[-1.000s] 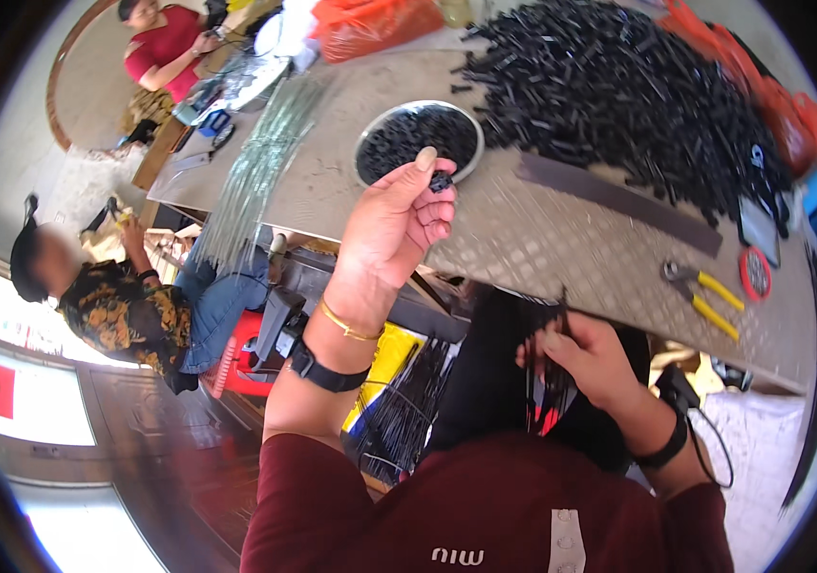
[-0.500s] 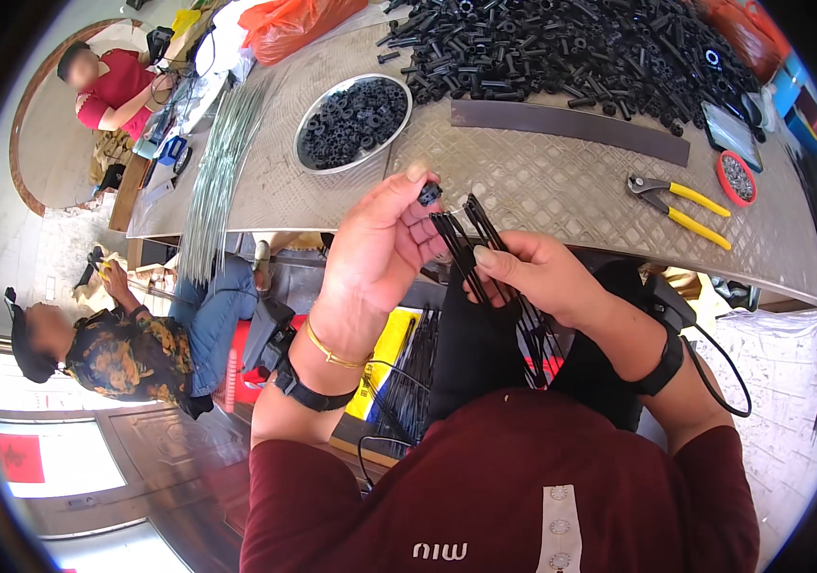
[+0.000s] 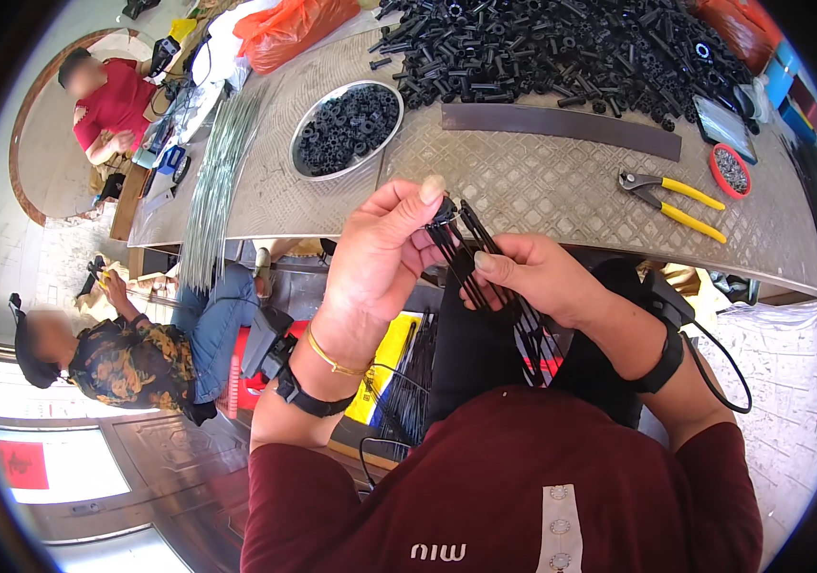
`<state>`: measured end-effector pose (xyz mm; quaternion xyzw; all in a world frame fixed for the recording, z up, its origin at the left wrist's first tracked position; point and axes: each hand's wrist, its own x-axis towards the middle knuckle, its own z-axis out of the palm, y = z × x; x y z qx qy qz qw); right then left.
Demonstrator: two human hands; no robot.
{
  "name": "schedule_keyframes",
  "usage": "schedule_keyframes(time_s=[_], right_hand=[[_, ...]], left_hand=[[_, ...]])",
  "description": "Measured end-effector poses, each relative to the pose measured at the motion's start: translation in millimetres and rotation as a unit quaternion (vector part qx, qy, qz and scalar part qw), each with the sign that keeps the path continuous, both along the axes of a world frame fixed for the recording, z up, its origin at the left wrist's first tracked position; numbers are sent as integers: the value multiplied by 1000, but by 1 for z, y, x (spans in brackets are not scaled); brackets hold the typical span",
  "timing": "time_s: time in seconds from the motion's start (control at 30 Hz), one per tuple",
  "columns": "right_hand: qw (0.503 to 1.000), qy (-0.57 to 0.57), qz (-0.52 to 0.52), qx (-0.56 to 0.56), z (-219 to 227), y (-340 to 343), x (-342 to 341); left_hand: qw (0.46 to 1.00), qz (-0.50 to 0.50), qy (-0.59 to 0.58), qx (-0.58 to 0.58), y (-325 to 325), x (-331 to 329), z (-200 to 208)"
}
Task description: Assembling umbrella frame components by attaching plastic tips and ribs using wires and pliers.
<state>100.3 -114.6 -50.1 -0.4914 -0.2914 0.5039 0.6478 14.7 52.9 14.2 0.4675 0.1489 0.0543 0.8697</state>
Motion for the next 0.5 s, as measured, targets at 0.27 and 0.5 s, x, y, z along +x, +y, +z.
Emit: schedule_keyframes(time_s=[0.27, 0.5], right_hand=[[999, -28, -27, 22, 7, 2, -4], [997, -45, -53, 12, 25, -13, -17]], left_hand=[[992, 26, -61, 105, -7, -2, 13], [958, -17, -105, 268, -21, -18, 20]])
